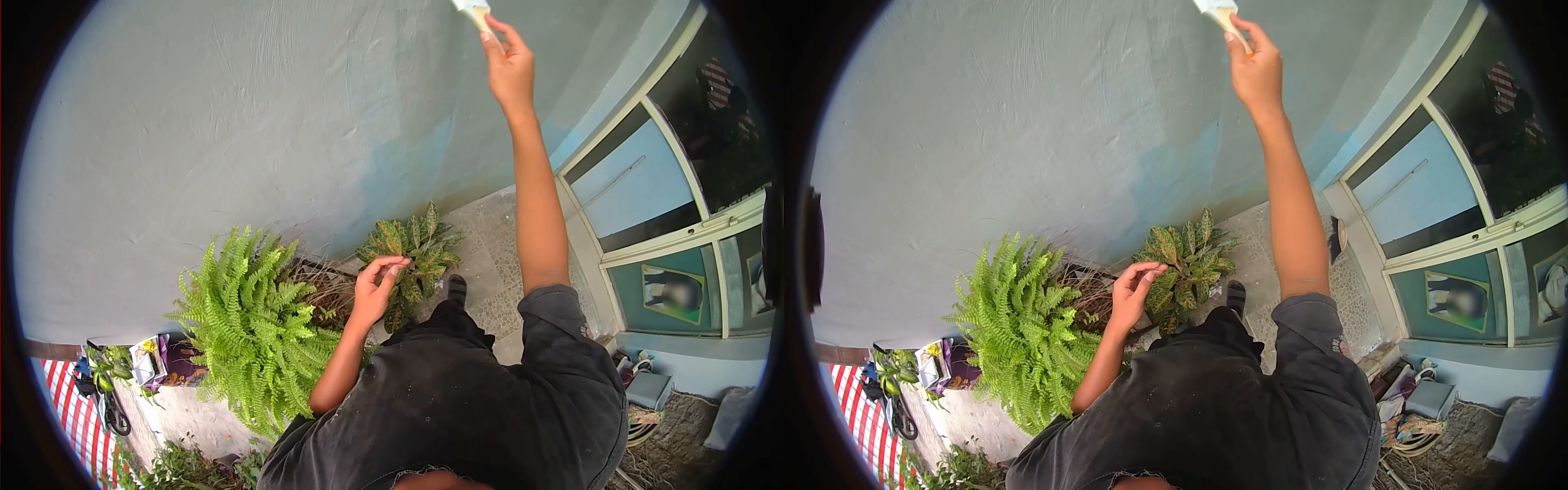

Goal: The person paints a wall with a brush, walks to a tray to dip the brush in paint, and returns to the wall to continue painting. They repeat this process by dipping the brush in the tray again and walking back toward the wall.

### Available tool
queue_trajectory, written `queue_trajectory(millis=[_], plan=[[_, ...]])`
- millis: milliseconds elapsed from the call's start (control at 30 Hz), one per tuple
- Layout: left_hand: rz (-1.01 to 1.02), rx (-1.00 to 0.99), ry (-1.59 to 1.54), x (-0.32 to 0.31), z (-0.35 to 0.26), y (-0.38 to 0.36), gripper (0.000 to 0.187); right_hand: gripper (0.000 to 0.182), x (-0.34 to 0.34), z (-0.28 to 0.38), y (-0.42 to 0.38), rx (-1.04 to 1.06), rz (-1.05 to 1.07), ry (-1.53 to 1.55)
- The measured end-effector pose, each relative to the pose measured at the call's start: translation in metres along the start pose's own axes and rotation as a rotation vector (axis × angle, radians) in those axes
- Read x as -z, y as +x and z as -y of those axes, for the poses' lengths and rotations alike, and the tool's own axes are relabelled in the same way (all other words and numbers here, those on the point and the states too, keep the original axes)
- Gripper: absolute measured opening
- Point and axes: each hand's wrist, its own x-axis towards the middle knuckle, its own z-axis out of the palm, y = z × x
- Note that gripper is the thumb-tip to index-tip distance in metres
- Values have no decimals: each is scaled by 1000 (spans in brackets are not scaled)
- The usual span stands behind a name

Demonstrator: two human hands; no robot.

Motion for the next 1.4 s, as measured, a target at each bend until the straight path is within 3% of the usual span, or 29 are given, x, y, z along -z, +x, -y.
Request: queue_trajectory(millis=[33, 100, 233, 333, 467, 533, 667, 833, 967, 1067, 1133, 1267, 1400], plan=[[8, -5, 10, -1, -2, 1, 21, 29, -9, -17, -3, 89, -50, -5], [15, -10, 19, -1, -3, 2, 21, 29, -31, -62, -27, 72, -24, 39], [1, -8, 2, 1, -1, 4, 22, 30, -57, -143, -120, -128, 44, -102], [0, 2, -2, 1, 0, 1, 22, 30, -66, -192, -192, -383, 223, -282], [15, 7, 26, 2, -4, 1, 22, 30, -74, -220, -225, -557, 376, -521], [10, -6, 30, 3, -5, 1, 22, 31, -71, -203, -205, -597, 408, -511], [2, -30, 31, 2, -6, 1, 21, 26, -59, -137, -120, -431, 458, -488], [6, -48, 13, 4, -5, -2, 21, 29, -20, 0, -44, -162, 247, -259], [-11, -44, 13, 5, -4, -4, 21, 30, -22, 42, -43, -73, 29, -56], [-11, -52, 10, 6, -3, -6, 21, 33, -64, -24, -70, -44, 29, -33], [-17, -49, 10, 8, -4, -9, 21, 35, -87, -75, -112, 10, 36, -190], [-36, -19, 12, 12, -6, -14, 21, 33, -105, -132, -202, -335, 209, -315], [-32, -28, 24, 15, -6, -18, 21, 32, -105, -190, -251, -490, 391, -477]])
